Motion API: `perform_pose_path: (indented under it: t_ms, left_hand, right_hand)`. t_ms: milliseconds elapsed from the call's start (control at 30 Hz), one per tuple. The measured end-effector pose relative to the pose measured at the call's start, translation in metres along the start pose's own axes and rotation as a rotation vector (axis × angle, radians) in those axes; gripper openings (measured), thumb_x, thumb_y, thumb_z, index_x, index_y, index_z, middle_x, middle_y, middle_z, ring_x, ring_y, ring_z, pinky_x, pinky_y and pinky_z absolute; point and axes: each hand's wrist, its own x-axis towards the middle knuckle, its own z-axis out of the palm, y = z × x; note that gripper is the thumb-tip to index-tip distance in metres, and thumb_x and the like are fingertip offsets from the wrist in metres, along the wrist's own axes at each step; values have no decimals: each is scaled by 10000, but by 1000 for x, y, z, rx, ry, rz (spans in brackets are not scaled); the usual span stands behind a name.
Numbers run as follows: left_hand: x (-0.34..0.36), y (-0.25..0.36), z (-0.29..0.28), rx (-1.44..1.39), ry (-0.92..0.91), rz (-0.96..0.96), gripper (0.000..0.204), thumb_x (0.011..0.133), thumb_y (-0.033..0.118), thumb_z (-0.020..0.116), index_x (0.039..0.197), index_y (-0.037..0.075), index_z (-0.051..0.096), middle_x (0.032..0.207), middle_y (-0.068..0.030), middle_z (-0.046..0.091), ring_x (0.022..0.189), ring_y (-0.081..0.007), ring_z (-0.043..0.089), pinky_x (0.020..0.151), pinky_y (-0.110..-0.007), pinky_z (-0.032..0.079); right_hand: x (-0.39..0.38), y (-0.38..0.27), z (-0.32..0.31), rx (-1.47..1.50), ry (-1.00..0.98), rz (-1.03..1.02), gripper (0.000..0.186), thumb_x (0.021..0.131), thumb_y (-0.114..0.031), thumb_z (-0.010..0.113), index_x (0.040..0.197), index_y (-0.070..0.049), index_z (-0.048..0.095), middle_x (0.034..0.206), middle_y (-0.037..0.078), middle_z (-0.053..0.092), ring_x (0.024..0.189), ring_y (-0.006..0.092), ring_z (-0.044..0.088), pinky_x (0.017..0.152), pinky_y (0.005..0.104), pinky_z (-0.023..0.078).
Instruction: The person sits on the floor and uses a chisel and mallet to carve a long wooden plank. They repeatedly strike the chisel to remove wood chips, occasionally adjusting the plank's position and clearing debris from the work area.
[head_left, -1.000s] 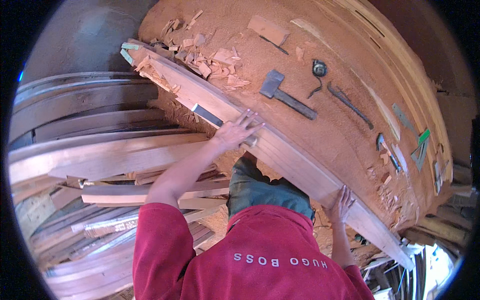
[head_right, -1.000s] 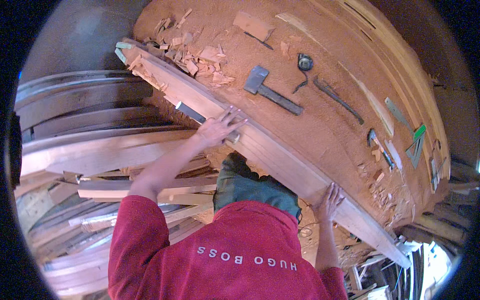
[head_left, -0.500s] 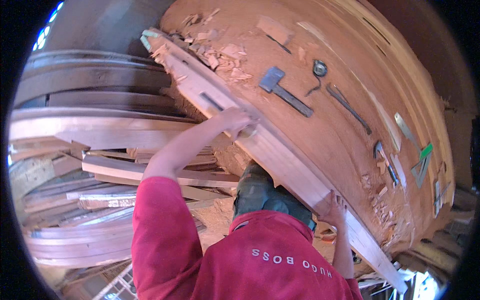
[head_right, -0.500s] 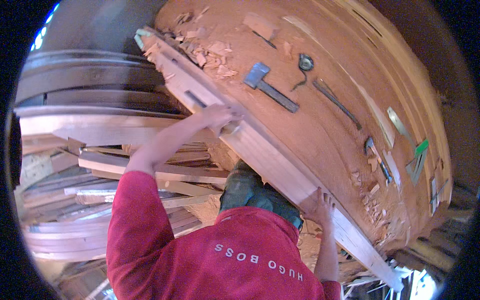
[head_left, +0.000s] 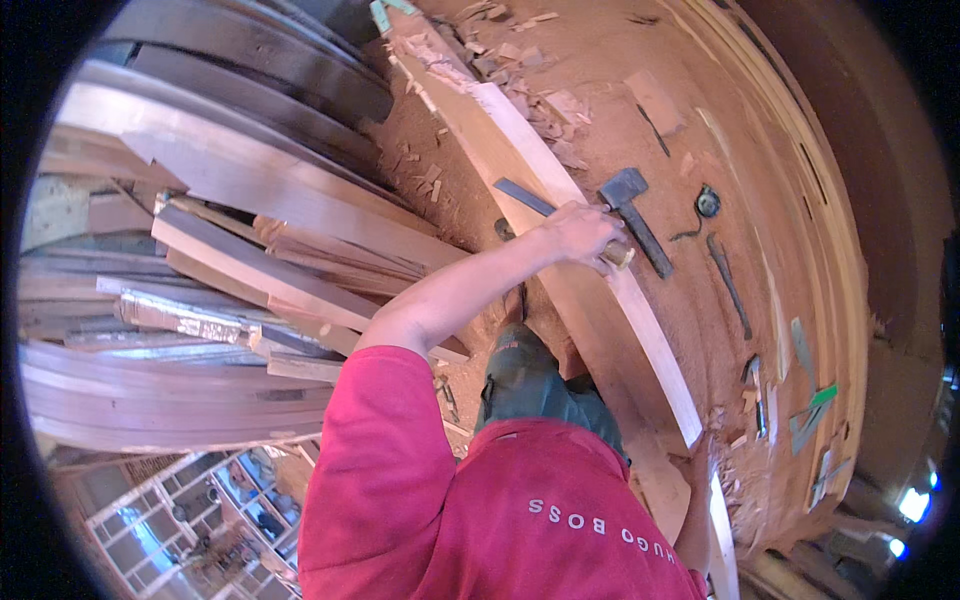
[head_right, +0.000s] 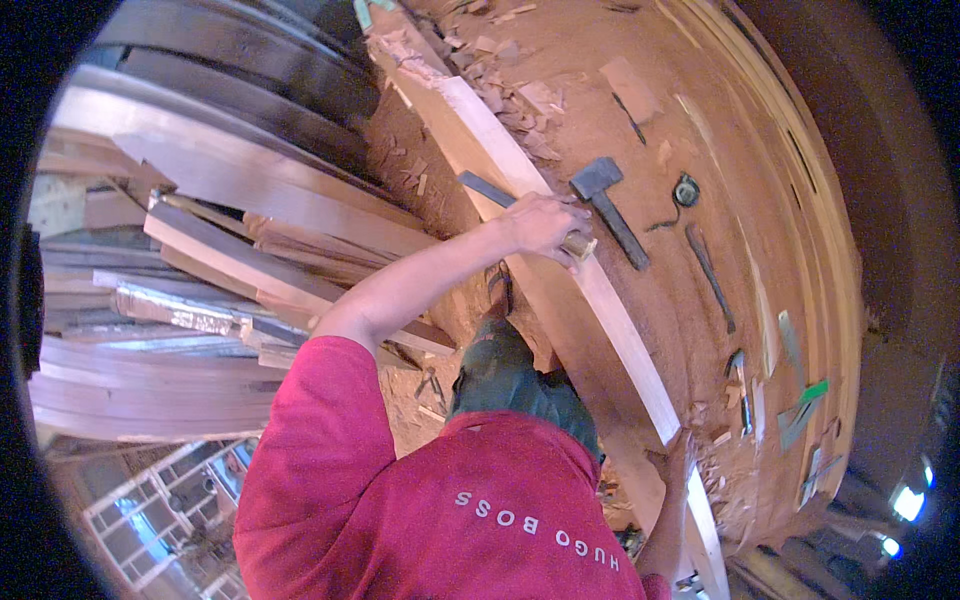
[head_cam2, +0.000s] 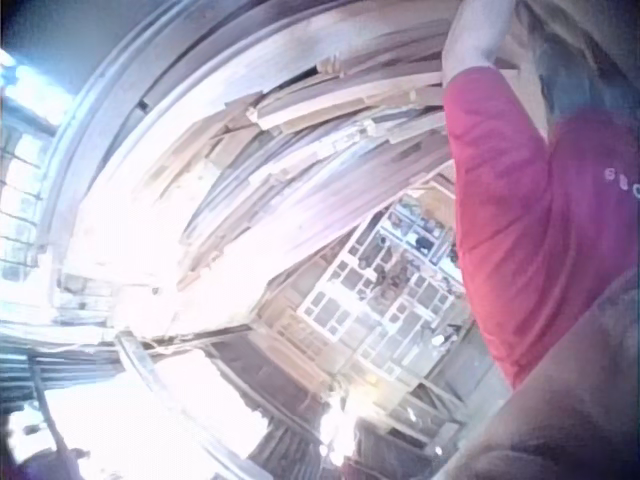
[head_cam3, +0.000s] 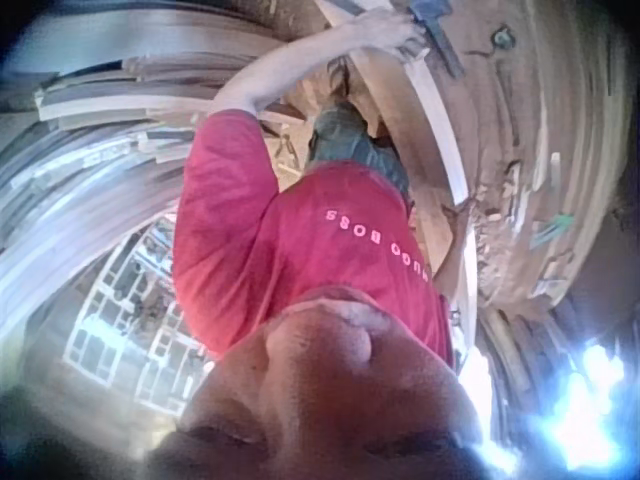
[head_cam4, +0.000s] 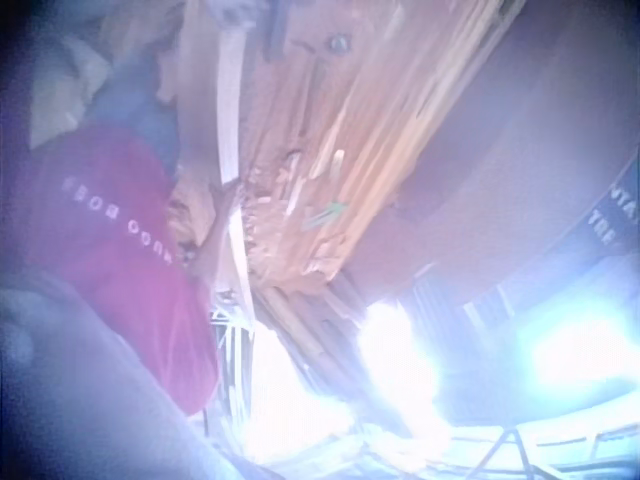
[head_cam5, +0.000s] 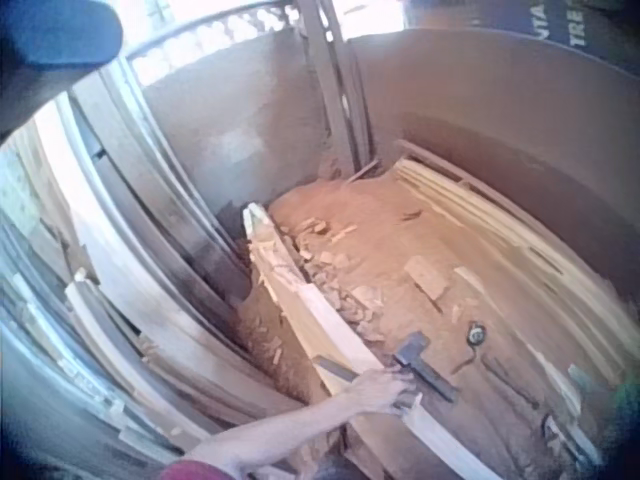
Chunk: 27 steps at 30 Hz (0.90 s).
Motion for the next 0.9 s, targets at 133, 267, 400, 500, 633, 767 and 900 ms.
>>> perform_pose_path:
  t_ms: [133,267,400,500,633,767,900]
  left_hand:
    - [-23,2,23,-4,111,-95,581,698,620,699,1080,186,649,1132,-49,649,1135,-280,582,884,-452,508]
    - [-42,-4,42,24,317,-37,517,705,542,715,1063,183,615,1017,-47,653,1031,-269,609,789,-417,536]
    - [-51,-6,53,-13,389,-37,450,712,458,731,1018,162,586,966,-51,650,980,-269,617,742,-400,545]
    - [-44,-7,55,-1,284,-105,460,706,451,734,1030,160,587,968,-59,649,990,-273,613,754,-408,540]
    - [-33,-10,53,-24,375,-57,472,717,468,727,1049,163,589,972,-62,647,994,-268,617,766,-412,533]
    - [-20,-10,50,-7,305,-73,492,728,496,719,1072,168,591,976,-64,645,1003,-266,616,784,-405,526]
    - [-19,-7,47,-17,282,-108,512,723,517,720,1076,164,604,998,-67,650,1008,-267,616,807,-405,520]
  right_hand:
    - [18,38,12,219,-126,-155,1276,509,-229,946,1466,37,145,1385,222,414,1302,323,397,1087,421,335]
    - [29,44,17,65,-205,-190,1325,460,-314,962,1476,-3,171,1382,194,414,1308,305,380,1088,418,342]
    - [33,35,9,122,-221,-165,1265,436,-351,968,1432,-16,264,1382,183,420,1299,309,392,1078,424,352]
    - [32,37,7,108,-170,-213,1207,440,-323,970,1401,-19,306,1366,184,436,1280,304,418,1056,418,384]
    - [37,28,-1,352,-276,-171,1322,446,-336,953,1491,-42,198,1433,264,375,1289,398,425,1006,465,438]
    - [39,39,2,166,-175,-177,1199,445,-266,964,1402,-4,289,1352,208,453,1215,332,492,968,425,475]
    - [44,46,1,42,-214,4,1172,428,-214,972,1377,18,324,1325,173,473,1178,307,520,962,396,495]
